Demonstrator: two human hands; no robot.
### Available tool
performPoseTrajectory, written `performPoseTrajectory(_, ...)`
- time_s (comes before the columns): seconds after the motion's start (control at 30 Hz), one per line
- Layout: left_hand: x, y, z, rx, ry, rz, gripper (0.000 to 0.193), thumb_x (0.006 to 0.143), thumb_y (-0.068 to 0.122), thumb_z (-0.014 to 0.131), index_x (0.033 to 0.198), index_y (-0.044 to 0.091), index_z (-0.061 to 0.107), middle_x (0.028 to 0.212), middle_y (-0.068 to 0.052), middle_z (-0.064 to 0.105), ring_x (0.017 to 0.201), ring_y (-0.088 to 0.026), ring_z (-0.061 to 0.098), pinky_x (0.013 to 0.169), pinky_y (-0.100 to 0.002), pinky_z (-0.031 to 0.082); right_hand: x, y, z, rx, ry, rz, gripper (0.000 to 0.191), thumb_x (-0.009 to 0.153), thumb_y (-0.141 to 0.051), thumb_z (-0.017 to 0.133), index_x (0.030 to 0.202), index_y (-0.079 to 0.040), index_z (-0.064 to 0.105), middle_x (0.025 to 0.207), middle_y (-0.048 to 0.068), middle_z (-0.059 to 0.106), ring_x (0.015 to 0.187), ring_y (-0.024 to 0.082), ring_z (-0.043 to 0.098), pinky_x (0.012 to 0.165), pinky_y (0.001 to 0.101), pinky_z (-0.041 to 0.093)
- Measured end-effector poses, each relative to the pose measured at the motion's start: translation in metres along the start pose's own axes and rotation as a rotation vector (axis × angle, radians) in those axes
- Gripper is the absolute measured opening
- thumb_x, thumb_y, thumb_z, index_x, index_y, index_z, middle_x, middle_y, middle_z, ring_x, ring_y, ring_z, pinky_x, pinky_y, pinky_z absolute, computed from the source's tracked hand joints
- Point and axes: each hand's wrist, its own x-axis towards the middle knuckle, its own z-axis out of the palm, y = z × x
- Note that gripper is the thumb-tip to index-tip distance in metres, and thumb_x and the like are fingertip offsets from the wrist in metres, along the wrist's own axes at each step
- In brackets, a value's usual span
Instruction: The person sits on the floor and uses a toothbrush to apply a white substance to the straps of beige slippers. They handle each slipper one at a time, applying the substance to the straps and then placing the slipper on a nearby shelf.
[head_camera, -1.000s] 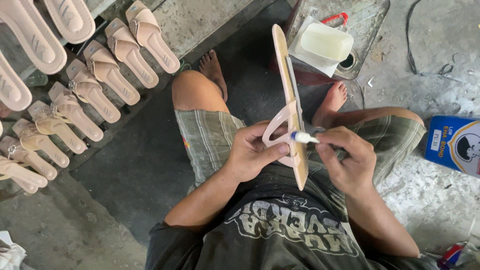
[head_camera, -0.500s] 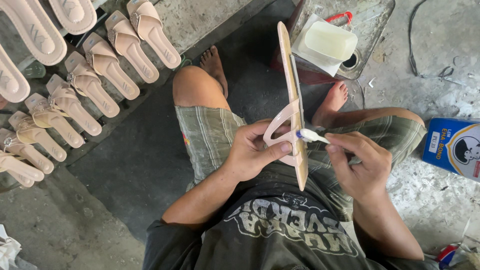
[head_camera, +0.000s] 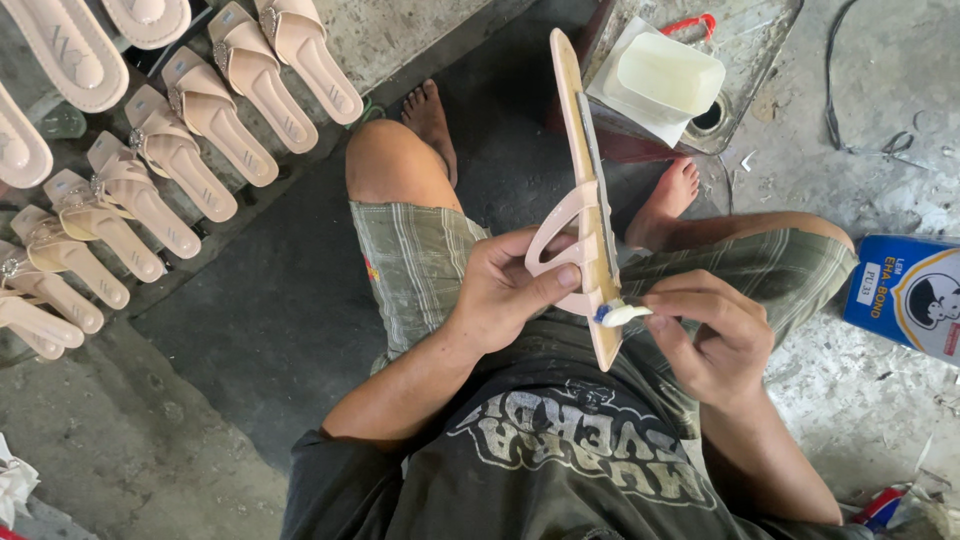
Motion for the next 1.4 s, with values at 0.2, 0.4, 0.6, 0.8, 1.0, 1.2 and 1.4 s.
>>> performPoseTrajectory(0.2, -0.001, -0.009, -0.001, -0.039, -0.011, 0.003, 0.029, 0.102, 0.003, 0.071, 0.129, -0.006, 0.065, 0.117, -0.011, 0.073, 0.107, -0.017, 0.070, 0.098, -0.033, 0.060, -0.029, 0.031, -0.015, 0.057, -0.055, 0.010, 0.009, 0.093, 0.001, 0.069, 0.101, 0.002, 0.065, 0.095, 0.016, 0.071, 0.082, 0.018, 0.071, 0.072, 0.0278, 0.055)
performPoseTrajectory(0.4, 0.002, -0.009, 0.006, -0.167, -0.079, 0.133, 0.020, 0.104, 0.013, 0.067, 0.122, 0.004, 0.067, 0.121, -0.003, 0.073, 0.111, -0.014, 0.069, 0.103, -0.032, 0.057, -0.034, 0.070, 0.000, 1.286, 0.186, 0.393, 0.028, 0.106, -0.021, 0.056, 0.124, 0.000, 0.058, 0.115, 0.012, 0.064, 0.099, 0.018, 0.062, 0.083, 0.0325, 0.051)
performPoseTrajectory(0.6, 0.014, -0.014, 0.025, 0.554, -0.196, 0.319, 0.016, 0.097, 0.011, 0.078, 0.110, 0.003, 0.073, 0.104, -0.005, 0.076, 0.089, -0.012, 0.072, 0.081, -0.026, 0.059, -0.014, 0.060, 0.041, 1.235, 0.184, 0.522, 0.061, 0.109, -0.049, 0.047, 0.157, -0.012, 0.040, 0.153, 0.009, 0.053, 0.135, 0.027, 0.056, 0.108, 0.0461, 0.050)
performPoseTrajectory(0.8, 0.006, -0.008, 0.026, 0.785, -0.074, 0.200, 0.030, 0.091, 0.014, 0.082, 0.113, 0.002, 0.067, 0.106, -0.007, 0.070, 0.088, -0.014, 0.069, 0.077, -0.028, 0.057, 0.005, 0.080, 0.032, 0.822, 0.400, 0.450, 0.057, 0.108, -0.039, 0.045, 0.159, -0.020, 0.028, 0.162, -0.013, 0.030, 0.150, 0.009, 0.035, 0.124, 0.0380, 0.034)
performPoseTrajectory(1.0, 0.011, 0.038, 0.043, 1.289, -0.197, 0.336, 0.058, 0.084, 0.024, 0.093, 0.129, 0.016, 0.056, 0.113, -0.003, 0.060, 0.101, -0.021, 0.066, 0.087, -0.037, 0.055, 0.009, 0.113, -0.012, 1.072, 0.395, 0.462, 0.043, 0.115, -0.024, 0.060, 0.151, -0.003, 0.051, 0.152, 0.007, 0.053, 0.143, 0.020, 0.049, 0.125, 0.0395, 0.038)
performPoseTrajectory(1.2, 0.071, 0.066, 0.058, 1.502, -0.447, 0.599, 0.117, 0.065, 0.020, 0.091, 0.159, 0.017, 0.021, 0.150, -0.017, 0.042, 0.136, -0.039, 0.050, 0.115, -0.056, 0.040, 0.007, 0.108, -0.023, 0.866, 0.090, 0.316, 0.047, 0.109, -0.020, 0.072, 0.146, -0.001, 0.053, 0.135, 0.006, 0.055, 0.131, 0.018, 0.056, 0.111, 0.0351, 0.047)
performPoseTrajectory(1.4, 0.120, 0.050, 0.017, 1.426, -0.462, 0.306, 0.141, 0.063, 0.026, 0.100, 0.162, 0.018, 0.000, 0.147, -0.019, 0.041, 0.133, -0.036, 0.053, 0.113, -0.057, 0.042, 0.029, 0.141, -0.035, 0.774, 0.290, 0.561, 0.045, 0.115, -0.034, 0.045, 0.146, -0.002, 0.054, 0.144, 0.022, 0.058, 0.127, 0.026, 0.066, 0.109, 0.0437, 0.054)
